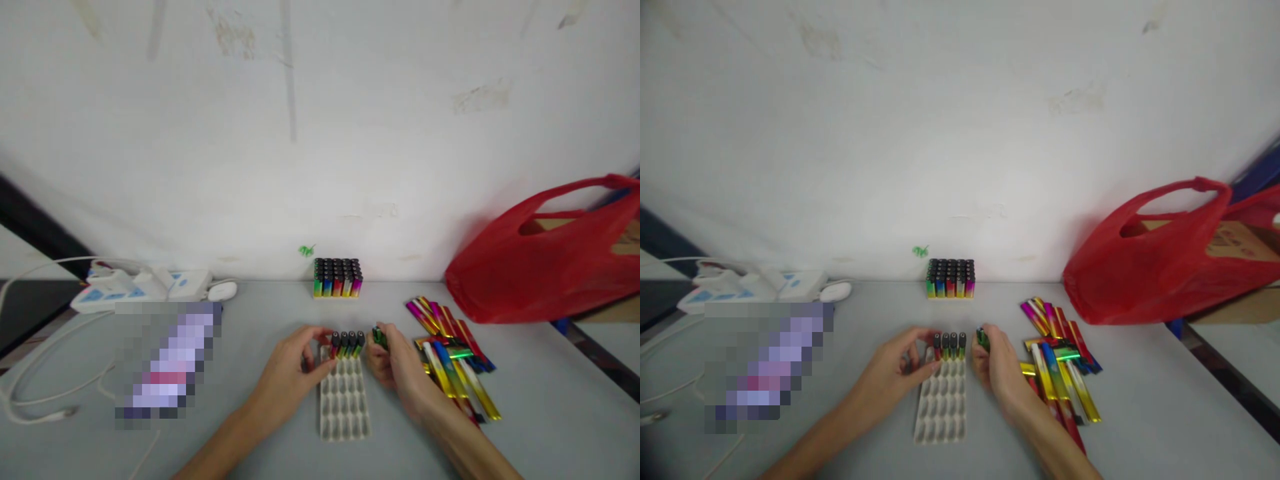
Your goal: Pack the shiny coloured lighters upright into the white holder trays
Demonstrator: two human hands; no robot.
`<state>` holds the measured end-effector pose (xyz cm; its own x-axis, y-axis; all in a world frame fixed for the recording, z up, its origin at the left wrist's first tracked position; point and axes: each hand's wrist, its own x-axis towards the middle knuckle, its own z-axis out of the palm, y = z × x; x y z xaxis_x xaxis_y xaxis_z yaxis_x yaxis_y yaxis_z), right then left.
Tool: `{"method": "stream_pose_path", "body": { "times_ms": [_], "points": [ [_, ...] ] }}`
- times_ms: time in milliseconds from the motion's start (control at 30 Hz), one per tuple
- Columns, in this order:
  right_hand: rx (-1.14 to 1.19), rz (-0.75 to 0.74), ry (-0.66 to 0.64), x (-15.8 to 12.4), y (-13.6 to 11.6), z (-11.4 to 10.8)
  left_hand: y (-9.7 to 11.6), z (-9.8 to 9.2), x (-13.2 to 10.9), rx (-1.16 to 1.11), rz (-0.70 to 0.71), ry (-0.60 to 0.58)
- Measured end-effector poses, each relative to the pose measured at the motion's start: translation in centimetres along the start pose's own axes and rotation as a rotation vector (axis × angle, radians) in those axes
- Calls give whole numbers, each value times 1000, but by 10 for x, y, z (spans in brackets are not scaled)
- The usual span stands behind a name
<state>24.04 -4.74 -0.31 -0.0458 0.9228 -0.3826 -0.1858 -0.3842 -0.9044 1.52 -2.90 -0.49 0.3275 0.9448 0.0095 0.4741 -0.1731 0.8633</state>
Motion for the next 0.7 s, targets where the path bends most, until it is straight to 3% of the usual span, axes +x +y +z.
{"method": "stream_pose_path", "body": {
  "times_ms": [167,433,567,700],
  "points": [
    [8,35,-46,4,0,1,0,0,-1,7,-1,0],
    [-203,-373,176,-5,-3,3,1,-2,-1,-13,-13,-7],
    [-362,-491,221,-4,-5,-1,1,-2,0,-26,-34,-10],
    [-371,-537,270,-2,-8,-5,1,-3,0,-47,-48,-15]
  ]
}}
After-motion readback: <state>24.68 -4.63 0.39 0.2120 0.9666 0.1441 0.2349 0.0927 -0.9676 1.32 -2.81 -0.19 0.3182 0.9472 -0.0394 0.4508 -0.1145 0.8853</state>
